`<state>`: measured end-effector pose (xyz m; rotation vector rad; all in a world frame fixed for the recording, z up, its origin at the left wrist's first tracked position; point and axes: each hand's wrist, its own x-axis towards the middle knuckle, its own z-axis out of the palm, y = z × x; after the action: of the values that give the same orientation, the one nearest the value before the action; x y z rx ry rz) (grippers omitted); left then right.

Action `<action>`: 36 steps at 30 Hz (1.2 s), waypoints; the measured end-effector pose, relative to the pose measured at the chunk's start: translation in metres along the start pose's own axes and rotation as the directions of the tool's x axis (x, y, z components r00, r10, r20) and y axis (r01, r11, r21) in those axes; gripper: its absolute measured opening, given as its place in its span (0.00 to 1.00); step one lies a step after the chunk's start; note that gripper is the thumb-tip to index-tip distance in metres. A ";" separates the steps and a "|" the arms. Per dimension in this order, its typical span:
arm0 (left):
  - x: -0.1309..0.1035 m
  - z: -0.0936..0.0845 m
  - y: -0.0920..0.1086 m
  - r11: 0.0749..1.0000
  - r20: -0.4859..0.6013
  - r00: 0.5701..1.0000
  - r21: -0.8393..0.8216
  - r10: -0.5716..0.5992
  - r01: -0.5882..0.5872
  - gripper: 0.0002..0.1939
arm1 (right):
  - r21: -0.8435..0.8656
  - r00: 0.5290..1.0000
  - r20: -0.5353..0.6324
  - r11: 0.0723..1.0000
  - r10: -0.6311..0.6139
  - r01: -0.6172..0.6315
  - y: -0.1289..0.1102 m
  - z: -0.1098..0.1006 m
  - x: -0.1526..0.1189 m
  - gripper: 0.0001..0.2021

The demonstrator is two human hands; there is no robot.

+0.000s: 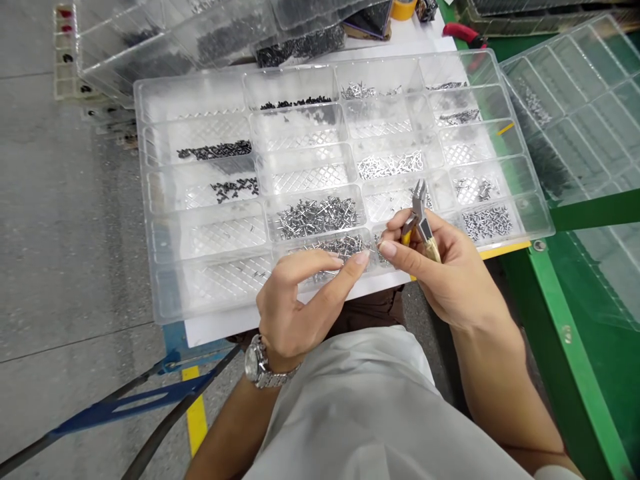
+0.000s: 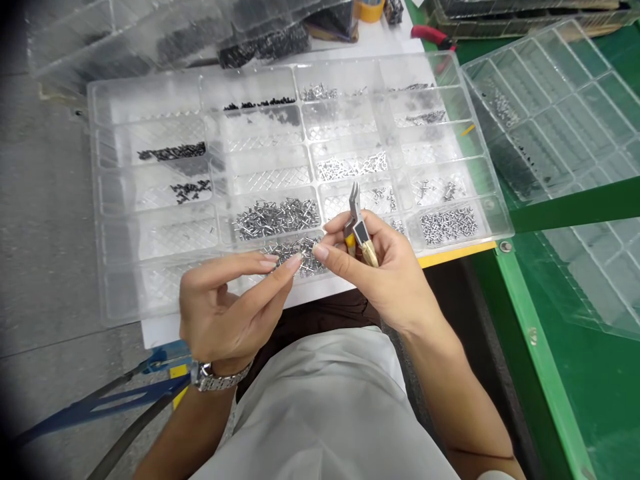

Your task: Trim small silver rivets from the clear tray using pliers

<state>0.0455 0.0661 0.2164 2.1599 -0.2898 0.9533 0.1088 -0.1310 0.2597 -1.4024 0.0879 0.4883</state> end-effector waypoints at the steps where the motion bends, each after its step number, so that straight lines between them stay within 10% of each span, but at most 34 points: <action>1: 0.002 0.001 0.003 1.000 -0.022 1.000 -0.012 -0.021 0.021 0.18 | 0.008 1.000 0.009 1.000 -0.001 0.001 0.000 0.000 -0.001 0.18; 12: -0.002 0.006 0.002 0.997 -0.025 0.998 0.057 0.058 -0.057 0.22 | -0.033 0.998 -0.027 0.998 -0.063 0.063 0.001 0.010 -0.005 0.16; 15: -0.003 0.013 0.009 0.994 -0.134 0.986 -0.055 -0.101 0.094 0.23 | 0.011 0.996 -0.049 0.997 -0.074 0.075 0.004 0.012 -0.005 0.14; 19: 0.003 0.012 0.027 0.852 0.053 0.889 -0.264 -0.455 0.452 0.11 | 0.034 0.990 -0.043 0.990 -0.133 0.135 0.011 0.012 -0.004 0.11; 25: 0.016 0.001 0.035 0.542 0.278 0.685 -0.443 -0.674 0.714 0.00 | 0.034 0.978 -0.059 0.979 -0.199 0.201 0.018 0.014 -0.004 0.12; 36: 0.017 0.002 0.033 0.467 0.322 0.660 -0.504 -0.679 0.726 0.02 | 0.008 0.976 -0.057 0.977 -0.211 0.212 0.016 0.018 -0.010 0.14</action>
<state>0.0430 0.0431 0.2454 1.4643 0.2611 0.2164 0.0895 -0.1152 0.2518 -1.3940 -0.0129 0.2714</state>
